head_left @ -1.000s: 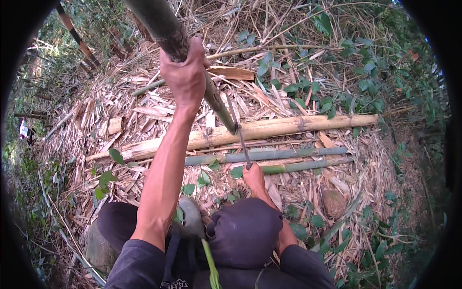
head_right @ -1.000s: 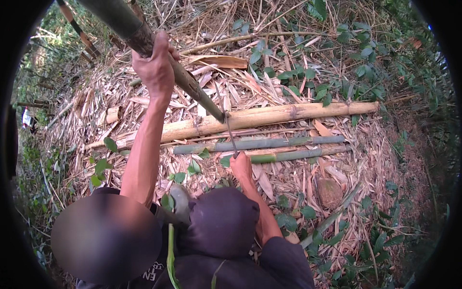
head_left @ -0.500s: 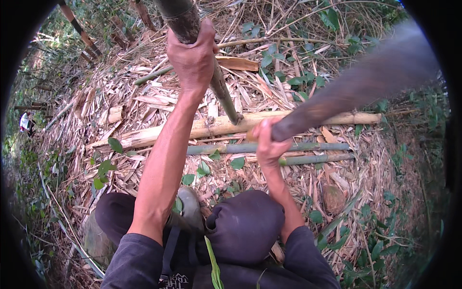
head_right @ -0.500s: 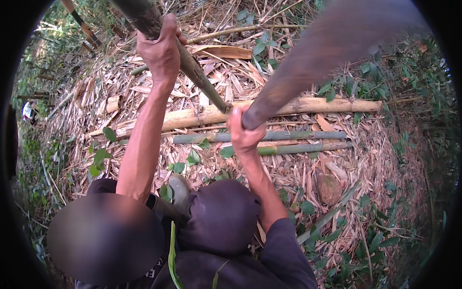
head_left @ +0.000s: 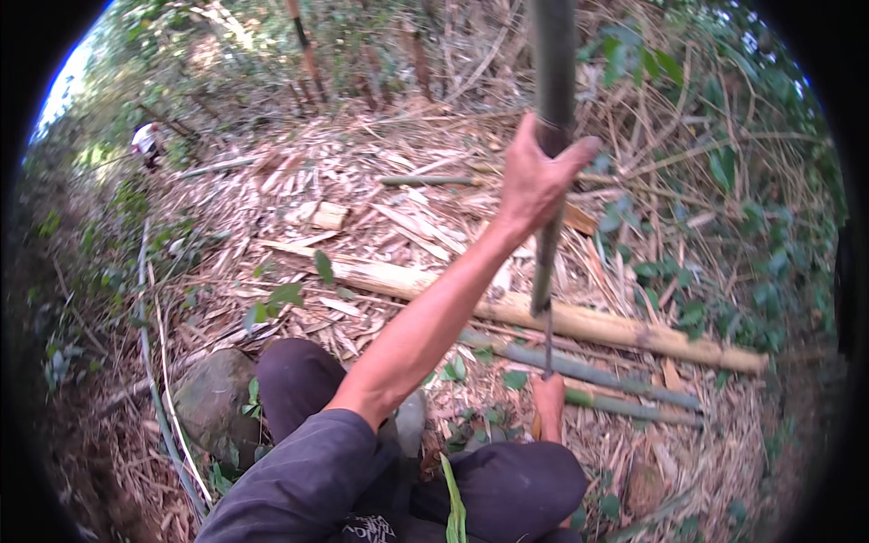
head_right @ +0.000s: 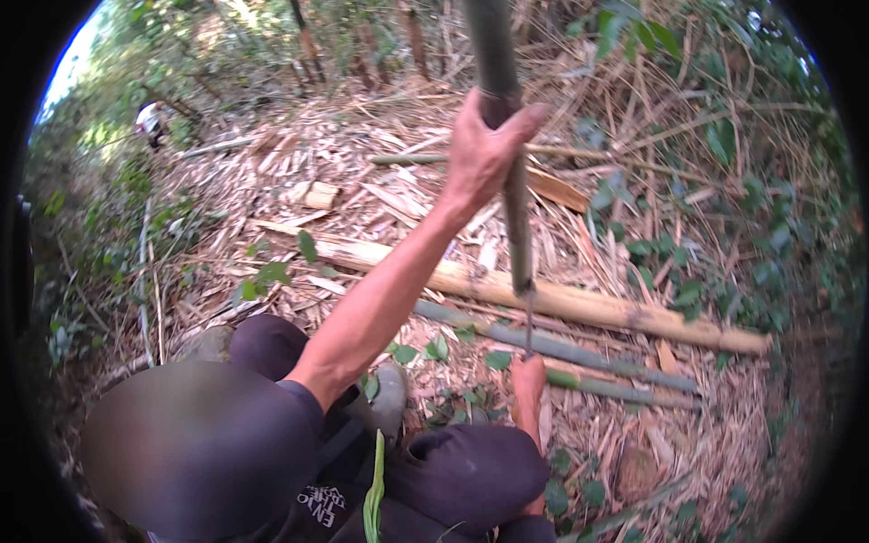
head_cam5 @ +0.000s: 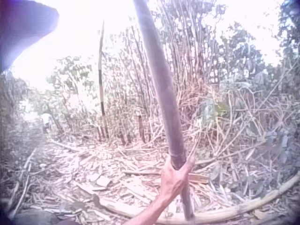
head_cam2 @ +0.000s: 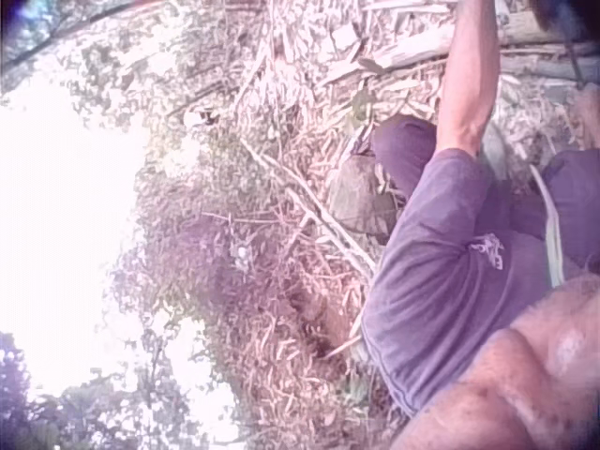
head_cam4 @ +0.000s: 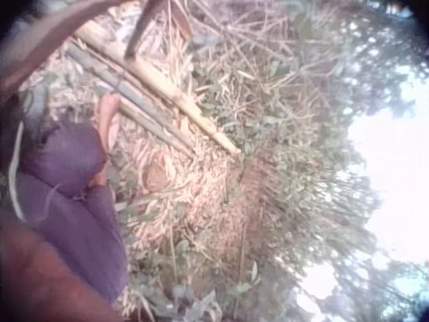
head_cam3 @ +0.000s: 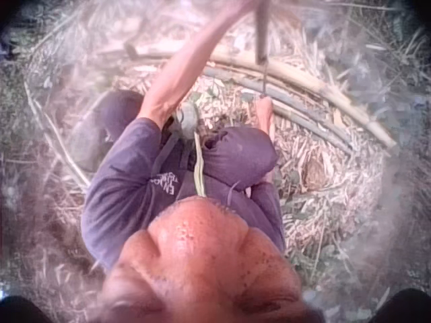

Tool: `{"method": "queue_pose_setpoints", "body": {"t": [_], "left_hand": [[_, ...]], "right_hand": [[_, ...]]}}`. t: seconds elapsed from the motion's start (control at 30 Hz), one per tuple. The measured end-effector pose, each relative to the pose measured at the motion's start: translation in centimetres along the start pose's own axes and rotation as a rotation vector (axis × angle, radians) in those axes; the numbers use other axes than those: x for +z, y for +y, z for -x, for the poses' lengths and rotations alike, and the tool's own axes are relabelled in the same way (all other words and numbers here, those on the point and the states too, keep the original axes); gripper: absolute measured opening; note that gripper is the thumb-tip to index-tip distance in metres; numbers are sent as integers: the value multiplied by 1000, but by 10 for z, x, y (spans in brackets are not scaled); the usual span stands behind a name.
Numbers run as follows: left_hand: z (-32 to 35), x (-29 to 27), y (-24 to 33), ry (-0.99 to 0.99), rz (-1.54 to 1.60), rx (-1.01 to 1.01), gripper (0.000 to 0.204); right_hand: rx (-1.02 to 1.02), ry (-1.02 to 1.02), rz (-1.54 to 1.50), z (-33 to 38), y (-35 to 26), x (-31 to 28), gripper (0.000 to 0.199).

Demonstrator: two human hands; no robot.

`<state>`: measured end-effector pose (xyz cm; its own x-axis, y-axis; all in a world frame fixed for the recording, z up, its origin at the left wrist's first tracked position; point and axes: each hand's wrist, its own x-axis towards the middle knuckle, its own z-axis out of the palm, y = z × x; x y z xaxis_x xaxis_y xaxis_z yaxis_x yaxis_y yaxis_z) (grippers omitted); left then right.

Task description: The person sits on the forest floor and uses a machete to chop a long bamboo stalk into smaller sections. They repeatedly strike the bamboo to sever it and then place the cut pieces on the ground.

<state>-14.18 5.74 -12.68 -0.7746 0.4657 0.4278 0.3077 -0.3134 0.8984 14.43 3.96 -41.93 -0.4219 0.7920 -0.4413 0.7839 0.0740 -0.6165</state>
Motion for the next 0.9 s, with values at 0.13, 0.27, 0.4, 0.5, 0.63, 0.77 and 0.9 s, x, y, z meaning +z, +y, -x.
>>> {"method": "queue_pose_setpoints", "body": {"t": [0.13,0.27,0.4,0.5,0.63,0.77,0.9], "left_hand": [[-54,-4,46,-9,195,169,51],[-53,-7,70,11,156,119,32],[-26,1,78,39,140,178,30],[-16,17,90,24,185,181,27],[-17,4,80,46,96,139,21],[-19,8,87,131,133,117,25],[-17,16,89,141,147,171,26]], "right_hand": [[-15,43,72,-11,23,12,26],[81,-97,15,-14,23,15,30],[86,-322,-275,11,-29,-18,26],[104,-284,-303,7,-14,-28,25],[-254,58,33,-11,32,6,25],[-199,19,-255,11,-88,-70,25],[-769,271,-959,46,-203,-156,11]]}}
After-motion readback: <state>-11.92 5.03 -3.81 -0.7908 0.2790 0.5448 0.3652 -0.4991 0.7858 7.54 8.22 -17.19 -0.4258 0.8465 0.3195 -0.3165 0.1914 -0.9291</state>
